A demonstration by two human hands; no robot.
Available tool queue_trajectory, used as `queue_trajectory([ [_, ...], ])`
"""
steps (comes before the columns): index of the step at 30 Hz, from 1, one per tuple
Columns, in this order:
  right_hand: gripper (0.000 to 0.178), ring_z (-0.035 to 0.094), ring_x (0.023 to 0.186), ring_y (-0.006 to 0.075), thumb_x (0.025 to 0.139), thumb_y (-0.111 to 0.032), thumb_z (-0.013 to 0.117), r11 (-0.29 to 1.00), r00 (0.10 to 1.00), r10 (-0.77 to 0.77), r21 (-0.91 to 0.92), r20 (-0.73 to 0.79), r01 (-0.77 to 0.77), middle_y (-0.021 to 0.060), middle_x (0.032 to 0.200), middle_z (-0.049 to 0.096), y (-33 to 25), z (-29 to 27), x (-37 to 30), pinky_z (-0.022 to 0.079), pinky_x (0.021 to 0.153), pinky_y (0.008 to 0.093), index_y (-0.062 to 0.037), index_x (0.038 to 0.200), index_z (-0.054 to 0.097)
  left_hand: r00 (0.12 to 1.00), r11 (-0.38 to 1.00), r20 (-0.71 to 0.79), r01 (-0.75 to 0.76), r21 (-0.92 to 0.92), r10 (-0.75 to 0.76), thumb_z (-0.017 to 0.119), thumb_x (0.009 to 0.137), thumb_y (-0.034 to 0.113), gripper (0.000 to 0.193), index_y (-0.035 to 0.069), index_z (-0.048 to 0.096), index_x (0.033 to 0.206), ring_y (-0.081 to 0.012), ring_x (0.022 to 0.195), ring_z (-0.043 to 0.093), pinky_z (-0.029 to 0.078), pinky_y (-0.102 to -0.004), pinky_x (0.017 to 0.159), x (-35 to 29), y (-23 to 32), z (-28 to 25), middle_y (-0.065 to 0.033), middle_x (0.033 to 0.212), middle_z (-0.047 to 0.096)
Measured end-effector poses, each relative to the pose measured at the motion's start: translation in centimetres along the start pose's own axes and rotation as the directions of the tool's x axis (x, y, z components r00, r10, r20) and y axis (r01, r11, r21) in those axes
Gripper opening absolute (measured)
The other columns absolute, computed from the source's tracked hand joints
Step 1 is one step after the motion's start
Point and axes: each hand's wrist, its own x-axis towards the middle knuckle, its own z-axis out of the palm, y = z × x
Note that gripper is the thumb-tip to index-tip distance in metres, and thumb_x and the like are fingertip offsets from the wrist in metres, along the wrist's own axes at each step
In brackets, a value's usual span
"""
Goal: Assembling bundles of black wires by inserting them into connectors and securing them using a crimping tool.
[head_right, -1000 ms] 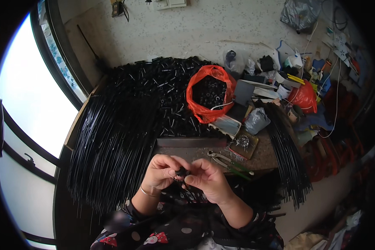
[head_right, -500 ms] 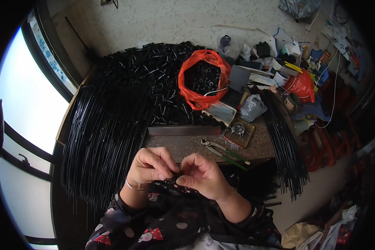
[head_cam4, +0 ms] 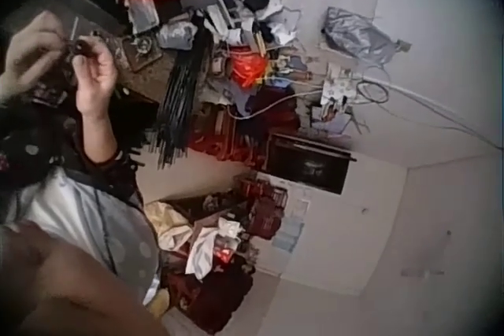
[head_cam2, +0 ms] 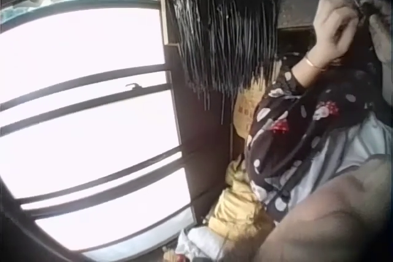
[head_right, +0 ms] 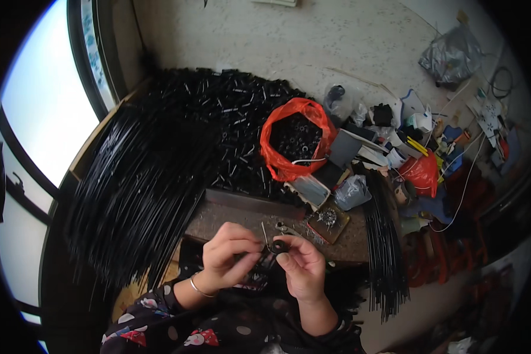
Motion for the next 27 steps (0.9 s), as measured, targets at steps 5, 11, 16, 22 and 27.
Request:
queue_trajectory([
  [5,0.03,0.058,0.084,0.0151,0.08,-0.01,0.065,0.998,0.999,-0.047,0.038,-0.008,0.047,0.0082,0.097,0.06,0.5,0.7,0.5,0.047,0.077,0.0273,0.003,0.105,0.053,0.977,0.964,0.051,0.212,-0.158,-0.206,0.064,0.07,-0.006,0.014,-0.001,0.061,0.082,-0.0194,0.076,0.058,0.047,-0.0275,0.068,0.6,0.1,-0.3,-0.0112,0.086,0.06],
  [11,0.025,0.057,0.089,0.0157,0.08,-0.004,0.064,0.993,0.997,-0.03,0.12,0.068,0.022,0.0098,0.101,0.059,1.0,1.3,0.4,0.045,0.082,0.0293,0.0026,0.102,0.055,0.896,0.772,0.175,0.441,-0.459,-0.408,0.063,0.075,-0.005,0.007,-0.003,0.063,0.082,-0.0141,0.08,0.057,0.047,-0.0253,0.07,0.6,0.4,-1.4,-0.011,0.088,0.061],
  [16,0.026,0.056,0.087,0.015,0.076,-0.003,0.067,0.991,0.992,0.0,0.131,0.13,-0.017,0.0082,0.097,0.059,1.1,0.8,0.3,0.044,0.081,0.0276,0.0015,0.099,0.056,0.876,0.777,0.214,0.482,-0.404,-0.432,0.063,0.075,-0.006,0.009,-0.003,0.062,0.084,-0.0151,0.081,0.058,0.048,-0.0262,0.071,0.8,0.7,-1.6,-0.0113,0.089,0.061],
  [22,0.022,0.054,0.085,0.0138,0.071,-0.002,0.072,0.949,0.983,-0.163,-0.259,0.08,0.179,0.0059,0.09,0.058,0.6,1.4,0.5,0.044,0.076,0.025,0.0013,0.089,0.06,0.914,0.773,0.206,0.405,-0.488,-0.349,0.068,0.073,0.001,0.018,-0.003,0.059,0.088,-0.0156,0.081,0.058,0.046,-0.0252,0.072,0.4,0.4,-1.8,-0.0099,0.087,0.06],
  [27,0.015,0.054,0.064,0.009,0.074,-0.004,0.071,0.992,0.982,0.061,-0.123,0.177,-0.039,0.0061,0.084,0.058,-0.1,0.7,1.2,0.043,0.052,0.0202,0.0022,0.083,0.06,0.916,0.896,0.156,0.397,-0.2,-0.371,0.077,0.067,0.013,0.035,-0.002,0.055,0.089,-0.0161,0.077,0.056,0.045,-0.0262,0.068,-0.5,0.8,-1.3,-0.0081,0.084,0.058],
])
